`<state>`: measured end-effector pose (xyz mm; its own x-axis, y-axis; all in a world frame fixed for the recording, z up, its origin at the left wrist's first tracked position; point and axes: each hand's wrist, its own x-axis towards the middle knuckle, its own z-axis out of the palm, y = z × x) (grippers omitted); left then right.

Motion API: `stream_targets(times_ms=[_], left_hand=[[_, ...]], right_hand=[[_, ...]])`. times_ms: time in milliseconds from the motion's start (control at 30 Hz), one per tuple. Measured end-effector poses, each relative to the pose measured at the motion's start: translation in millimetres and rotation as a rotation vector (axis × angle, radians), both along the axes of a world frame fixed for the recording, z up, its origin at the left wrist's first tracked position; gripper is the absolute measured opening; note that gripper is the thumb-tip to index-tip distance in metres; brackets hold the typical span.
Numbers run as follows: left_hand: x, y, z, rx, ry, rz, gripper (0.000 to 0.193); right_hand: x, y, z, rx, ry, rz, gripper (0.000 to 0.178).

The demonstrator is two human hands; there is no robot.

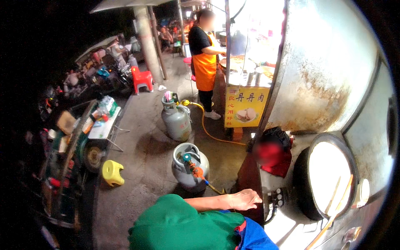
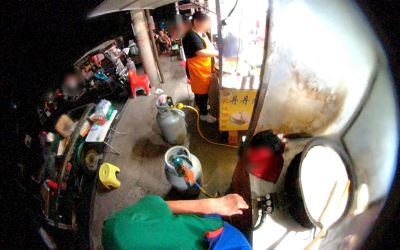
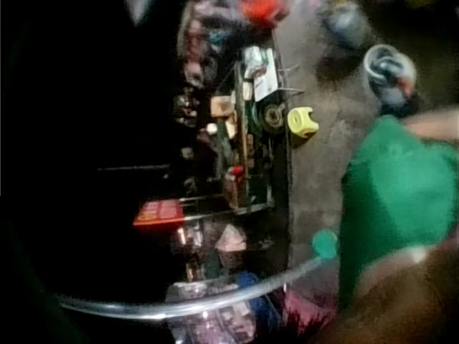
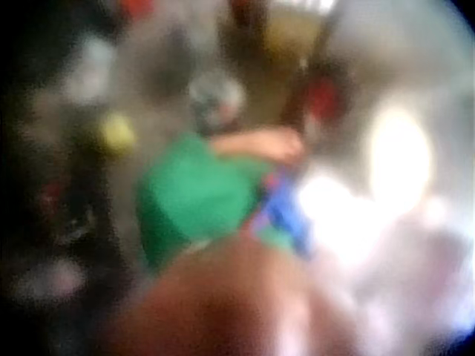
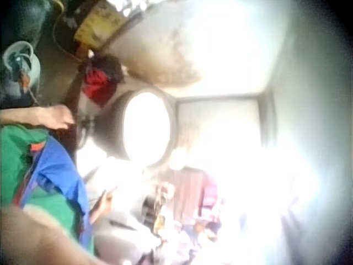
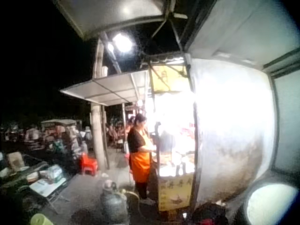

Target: The person rolls out a large, thin sheet of dough on a metal countertop using a long rolling pin. They then transfer the dough onto a large, round, flat griddle to cook. The person uses a wooden spatula to flip the crepe and presses it down with their hands. They also handle smaller dough pieces and a plastic bag containing ingredients.

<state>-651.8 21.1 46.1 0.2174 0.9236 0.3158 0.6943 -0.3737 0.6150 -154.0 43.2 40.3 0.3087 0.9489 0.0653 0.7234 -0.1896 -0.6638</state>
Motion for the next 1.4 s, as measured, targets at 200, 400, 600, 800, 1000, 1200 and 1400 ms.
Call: stream_targets(times_ms=[200, 400, 600, 800, 1000, 1200, 1400], left_hand=[[6.1, -25.3, -24.4, 0.077, 0.013, 0.042, 0.034], [6.9, -62.4, -29.0, 0.130, 0.037, 0.080, 0.037], [8.8, -59.8, -36.0, 0.010, -0.030, 0.039, 0.036], [23.3, -2.4, -30.3, 0.015, 0.037, -0.063, 0.036], [16.6, 20.6, 5.9, -0.081, 0.020, -0.081, 0.033], [-3.1, 22.9, -6.8, -0.155, 0.066, -0.062, 0.035], [-9.5, 18.9, -2.0, 0.123, -0.042, 0.018, 0.023]], right_hand=[[43.5, 6.1, -26.2, 0.125, -0.156, 0.096, 0.049], [57.2, 6.5, -24.4, 0.197, -0.212, 0.198, 0.052], [53.5, 10.4, -25.7, 0.548, -0.222, 0.334, 0.050], [75.2, 26.5, -33.7, 0.809, -0.144, 0.525, 0.050], [35.0, 3.7, 23.2, -0.058, -0.183, -0.050, 0.046], [34.1, 17.5, 5.2, -0.050, -0.154, -0.083, 0.044], [28.6, 22.6, -9.6, -0.031, -0.134, -0.120, 0.049]])
